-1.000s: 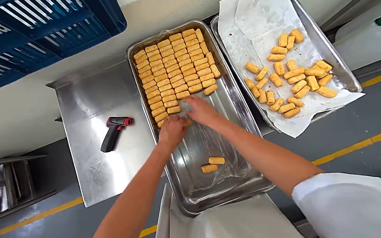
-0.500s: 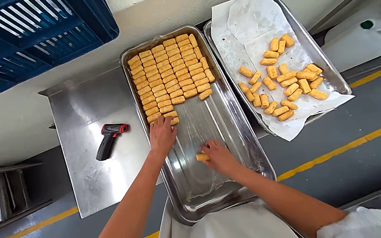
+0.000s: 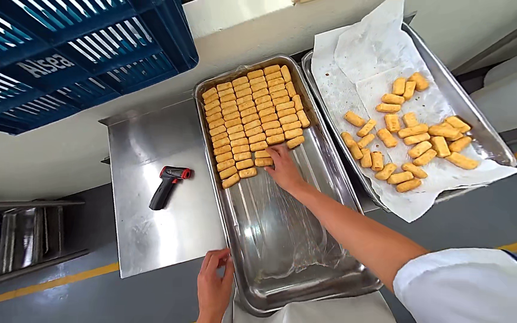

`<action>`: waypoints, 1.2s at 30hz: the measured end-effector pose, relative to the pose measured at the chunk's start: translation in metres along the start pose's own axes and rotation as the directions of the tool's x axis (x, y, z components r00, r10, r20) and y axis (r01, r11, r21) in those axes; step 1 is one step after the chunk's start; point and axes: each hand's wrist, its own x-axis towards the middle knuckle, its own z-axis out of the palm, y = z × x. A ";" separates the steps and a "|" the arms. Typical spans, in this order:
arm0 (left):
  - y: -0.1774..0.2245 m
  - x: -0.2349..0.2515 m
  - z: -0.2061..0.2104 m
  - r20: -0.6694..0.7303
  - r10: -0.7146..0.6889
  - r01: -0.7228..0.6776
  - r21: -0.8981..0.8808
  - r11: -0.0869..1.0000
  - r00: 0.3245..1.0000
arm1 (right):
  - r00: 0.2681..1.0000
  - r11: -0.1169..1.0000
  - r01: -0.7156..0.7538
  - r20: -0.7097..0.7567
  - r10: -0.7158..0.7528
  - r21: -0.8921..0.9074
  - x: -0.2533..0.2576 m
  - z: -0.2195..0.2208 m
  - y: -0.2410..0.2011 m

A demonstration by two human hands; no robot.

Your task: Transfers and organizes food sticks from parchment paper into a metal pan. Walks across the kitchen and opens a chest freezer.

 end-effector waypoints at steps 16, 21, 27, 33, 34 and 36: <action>0.007 -0.037 -0.022 0.043 0.044 -0.042 -0.038 0.998 0.998 | 0.968 0.974 -0.200 -0.172 0.181 -0.104 -0.033 -0.142 0.032; 0.004 -0.044 -0.019 -0.033 0.009 -0.013 -0.116 0.993 0.999 | 0.918 0.889 -0.393 -0.054 0.392 -0.234 -0.042 -0.176 0.113; 0.049 -0.041 0.028 -0.028 -0.009 0.005 -0.135 0.991 1.000 | 0.921 0.877 -0.356 0.037 0.388 -0.324 -0.030 -0.176 0.139; 0.108 0.025 0.089 0.001 -0.016 0.016 -0.075 0.997 1.000 | 0.912 0.913 -0.206 0.268 0.309 -0.353 -0.015 -0.220 0.145; 0.125 0.046 0.104 -0.006 0.008 -0.008 -0.067 0.998 1.000 | 0.910 0.901 -0.159 0.293 0.292 -0.402 -0.018 -0.218 0.143; 0.166 0.096 0.134 0.023 0.091 -0.090 -0.043 0.995 0.996 | 0.919 0.902 -0.093 0.313 0.241 -0.421 -0.022 -0.209 0.145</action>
